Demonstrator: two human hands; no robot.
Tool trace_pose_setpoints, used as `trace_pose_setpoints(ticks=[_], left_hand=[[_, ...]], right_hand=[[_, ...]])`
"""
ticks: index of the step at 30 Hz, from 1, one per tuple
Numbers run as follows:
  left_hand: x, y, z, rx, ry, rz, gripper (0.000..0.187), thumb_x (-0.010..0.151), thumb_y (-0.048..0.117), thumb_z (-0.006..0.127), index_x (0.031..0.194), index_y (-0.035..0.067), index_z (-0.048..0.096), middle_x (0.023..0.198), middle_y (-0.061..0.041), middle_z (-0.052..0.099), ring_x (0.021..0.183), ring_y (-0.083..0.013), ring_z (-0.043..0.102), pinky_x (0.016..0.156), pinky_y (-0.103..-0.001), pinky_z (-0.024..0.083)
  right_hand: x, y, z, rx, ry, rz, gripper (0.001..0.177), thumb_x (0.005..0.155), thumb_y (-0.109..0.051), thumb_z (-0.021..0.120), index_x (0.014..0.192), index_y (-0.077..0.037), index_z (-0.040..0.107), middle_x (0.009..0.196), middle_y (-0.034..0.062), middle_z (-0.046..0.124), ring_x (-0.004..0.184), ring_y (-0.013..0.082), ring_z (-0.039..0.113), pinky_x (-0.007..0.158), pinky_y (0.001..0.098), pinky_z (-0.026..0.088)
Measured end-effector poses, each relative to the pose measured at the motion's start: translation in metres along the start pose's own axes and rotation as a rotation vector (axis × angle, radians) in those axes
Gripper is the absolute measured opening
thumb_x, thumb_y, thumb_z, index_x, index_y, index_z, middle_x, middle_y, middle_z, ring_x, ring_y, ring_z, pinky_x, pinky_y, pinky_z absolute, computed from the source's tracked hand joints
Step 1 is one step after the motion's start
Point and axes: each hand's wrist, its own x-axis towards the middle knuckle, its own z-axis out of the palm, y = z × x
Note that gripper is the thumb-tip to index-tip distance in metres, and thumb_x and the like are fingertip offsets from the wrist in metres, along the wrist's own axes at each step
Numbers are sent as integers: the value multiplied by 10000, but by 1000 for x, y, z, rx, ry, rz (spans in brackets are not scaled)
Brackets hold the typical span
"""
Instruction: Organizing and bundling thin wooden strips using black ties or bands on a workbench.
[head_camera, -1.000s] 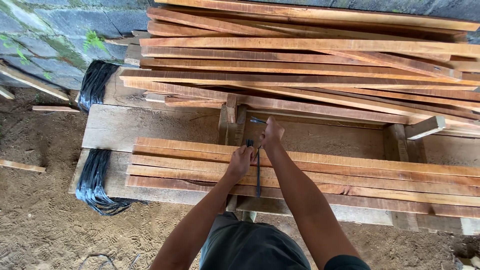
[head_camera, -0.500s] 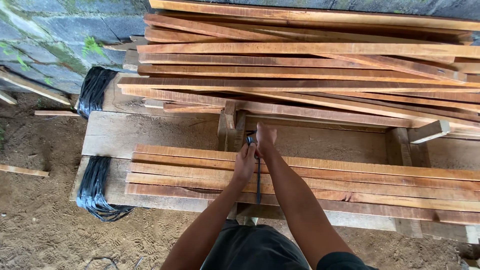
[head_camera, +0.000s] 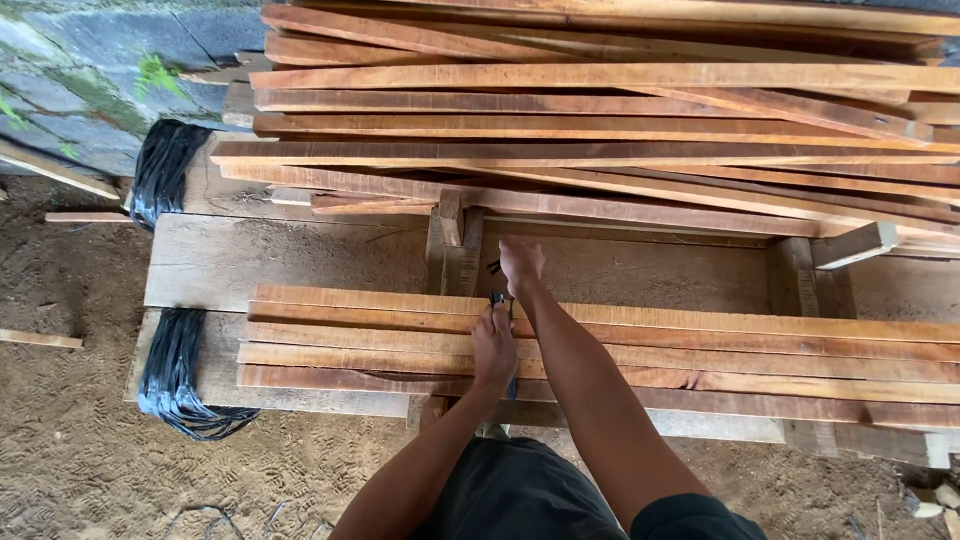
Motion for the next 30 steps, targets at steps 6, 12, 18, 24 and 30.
trace_pose_setpoints(ticks=[6,12,18,24,30], left_hand=[[-2,-6,6,93,25,29,85,1085,48,495,1010,13,516,901,-196,549,632,-310,473,581,-354,443],[-2,-23,19,287,50,156,124,1076,74,503,1189,25,512,1033,-183,547,624,-215,457,530,-335,415],[2,-28,21,334,38,189,59,1061,78,548,1108,44,535,952,-133,540,597,-195,458,526,-307,378],[25,63,-33,-678,38,-392,380,1115,293,350,756,170,374,664,46,322,544,-97,252,586,-348,303],[-1,56,-32,-512,-11,-346,408,1117,381,357,767,189,442,634,38,413,524,-86,338,576,-327,361]], right_hand=[[13,18,16,-372,-94,-54,371,859,-367,705,756,-12,723,785,224,725,779,369,750,573,476,537],[48,61,40,-364,-118,-12,413,884,-366,685,873,46,703,822,242,699,814,409,738,603,496,527],[32,46,31,-219,-32,-78,383,852,-339,707,763,33,711,755,226,705,725,392,730,562,491,509],[-23,-28,-5,-459,-13,-279,394,859,-203,571,529,-9,476,587,60,366,623,205,403,705,412,531],[-33,-34,-4,41,210,-185,370,768,-196,575,431,-153,427,432,25,379,523,137,396,536,463,424]])
